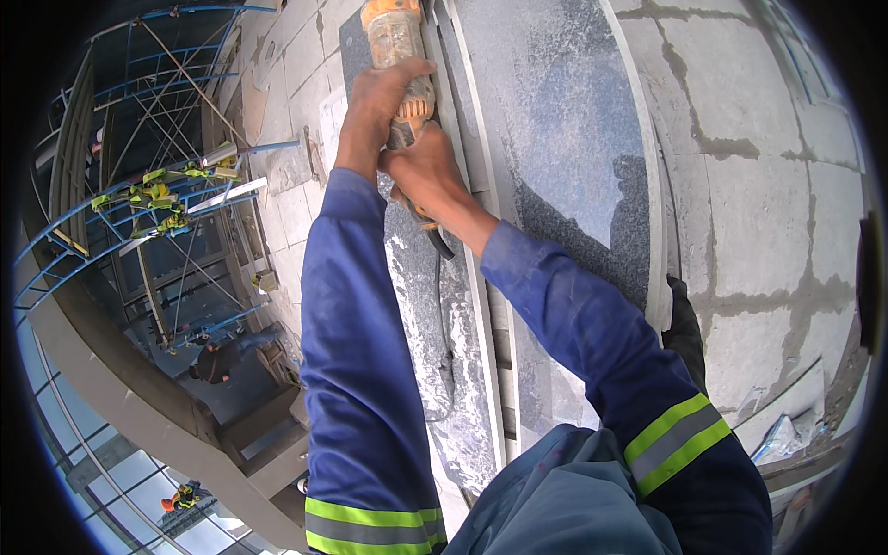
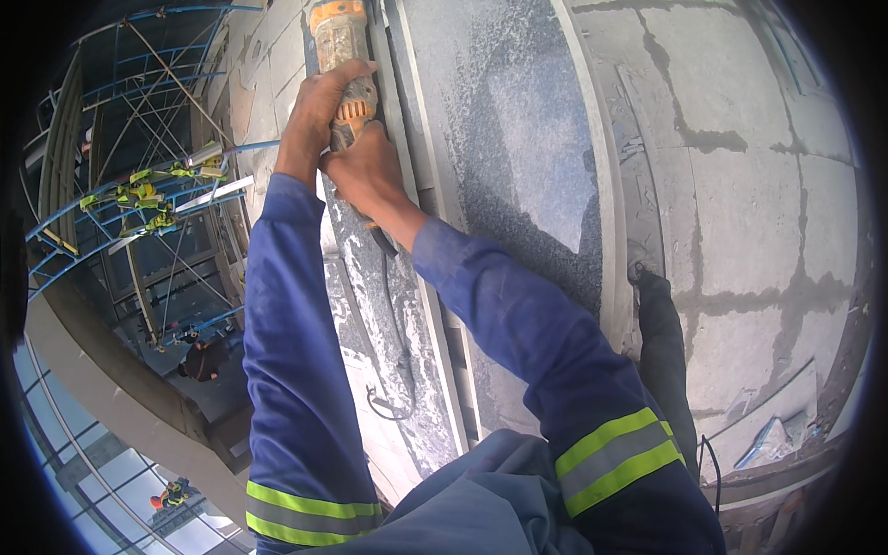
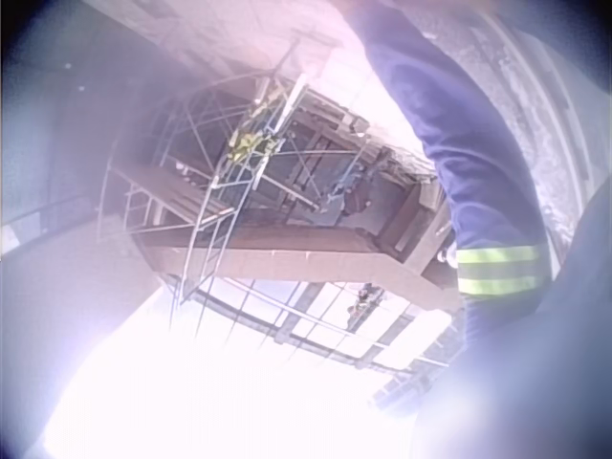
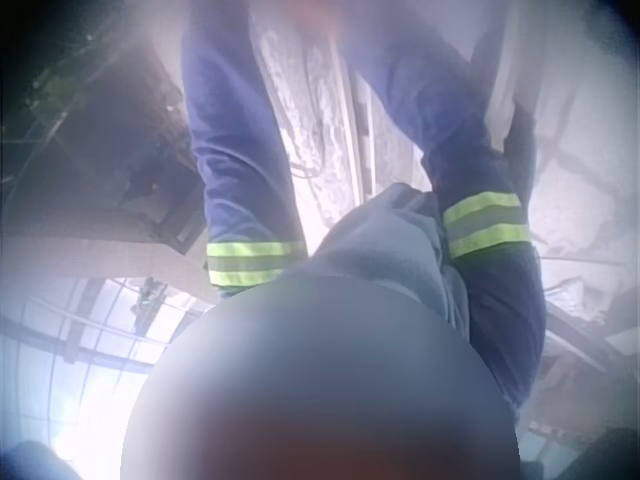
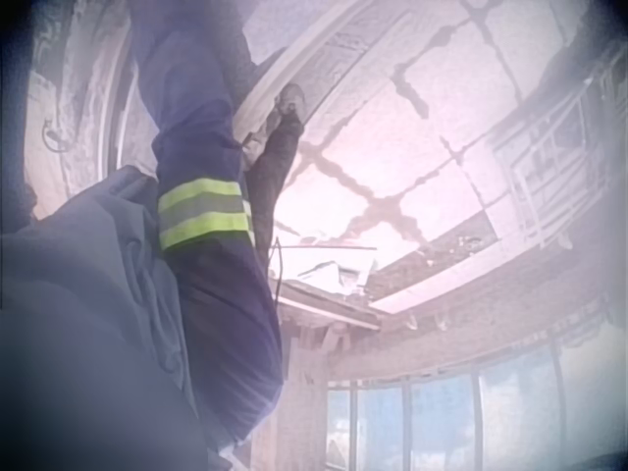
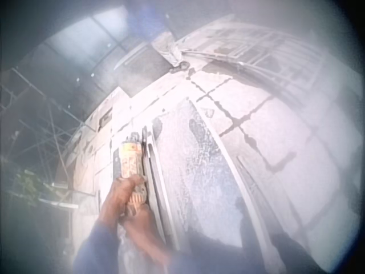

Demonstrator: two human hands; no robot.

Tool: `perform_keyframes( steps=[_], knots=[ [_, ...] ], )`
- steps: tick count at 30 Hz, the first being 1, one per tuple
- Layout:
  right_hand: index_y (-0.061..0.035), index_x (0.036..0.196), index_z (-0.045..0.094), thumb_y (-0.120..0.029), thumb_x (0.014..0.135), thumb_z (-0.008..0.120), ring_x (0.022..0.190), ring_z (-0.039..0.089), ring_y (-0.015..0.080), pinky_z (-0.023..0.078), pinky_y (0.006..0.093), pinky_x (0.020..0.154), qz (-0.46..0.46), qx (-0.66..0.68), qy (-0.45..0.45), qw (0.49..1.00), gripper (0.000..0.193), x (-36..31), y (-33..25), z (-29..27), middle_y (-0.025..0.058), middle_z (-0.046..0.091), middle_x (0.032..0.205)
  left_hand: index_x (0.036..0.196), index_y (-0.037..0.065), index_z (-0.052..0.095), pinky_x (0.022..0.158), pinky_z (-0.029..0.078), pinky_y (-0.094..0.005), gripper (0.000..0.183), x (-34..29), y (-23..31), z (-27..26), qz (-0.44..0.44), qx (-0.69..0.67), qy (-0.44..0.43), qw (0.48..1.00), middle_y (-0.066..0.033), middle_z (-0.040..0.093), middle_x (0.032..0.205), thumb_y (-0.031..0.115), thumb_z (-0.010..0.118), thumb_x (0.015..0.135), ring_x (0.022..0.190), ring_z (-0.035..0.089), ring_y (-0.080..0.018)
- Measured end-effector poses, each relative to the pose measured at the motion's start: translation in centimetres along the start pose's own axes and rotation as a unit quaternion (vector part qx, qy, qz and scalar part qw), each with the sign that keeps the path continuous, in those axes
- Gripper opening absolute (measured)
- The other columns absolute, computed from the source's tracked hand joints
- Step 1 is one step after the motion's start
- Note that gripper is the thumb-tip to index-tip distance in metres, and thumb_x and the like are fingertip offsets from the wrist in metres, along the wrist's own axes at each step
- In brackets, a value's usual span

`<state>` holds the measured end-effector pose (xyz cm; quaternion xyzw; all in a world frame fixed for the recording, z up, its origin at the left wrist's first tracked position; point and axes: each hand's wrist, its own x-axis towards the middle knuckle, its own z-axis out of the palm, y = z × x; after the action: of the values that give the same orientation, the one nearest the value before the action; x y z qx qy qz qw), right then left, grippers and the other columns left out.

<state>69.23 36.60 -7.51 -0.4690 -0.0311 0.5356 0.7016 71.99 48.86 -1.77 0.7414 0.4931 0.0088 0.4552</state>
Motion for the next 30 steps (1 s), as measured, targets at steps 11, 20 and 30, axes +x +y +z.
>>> perform_keyframes(
  steps=[11,20,30],
  knots=[
    [0.0052,0.108,0.069,0.001,0.092,0.079,0.058,0.073,0.0243,0.055,0.0396,0.05,-0.027,0.02,0.037,0.999,0.019,-1.8,0.0,0.4,0.0133,0.075,0.083,0.135,-0.008,0.074,0.074,0.066,-0.0409,0.063,-0.1,-0.4,-0.1,0.004,0.012,-0.01,1.0,-0.015,0.08,0.107,0.029,0.095,0.088,0.083,0.079,-0.0261],
    [0.0043,0.107,0.068,0.003,0.093,0.078,0.055,0.071,0.0234,0.052,0.0393,0.047,-0.047,0.047,0.029,0.997,0.017,-2.3,0.4,0.2,0.0123,0.073,0.081,0.132,-0.01,0.074,0.075,0.066,-0.0406,0.064,-1.4,0.0,0.3,0.0,0.03,0.001,1.0,-0.0154,0.08,0.106,0.031,0.095,0.087,0.083,0.079,-0.0258],
    [0.005,0.112,0.069,0.001,0.093,0.08,0.059,0.072,0.0228,0.054,0.0392,0.05,-0.03,0.04,0.039,0.998,0.023,-0.5,0.6,0.4,0.0125,0.073,0.085,0.133,-0.009,0.074,0.076,0.065,-0.0412,0.065,-0.3,0.0,0.3,-0.013,0.008,0.001,1.0,-0.0165,0.08,0.109,0.031,0.096,0.086,0.085,0.079,-0.0266]
  ],
)
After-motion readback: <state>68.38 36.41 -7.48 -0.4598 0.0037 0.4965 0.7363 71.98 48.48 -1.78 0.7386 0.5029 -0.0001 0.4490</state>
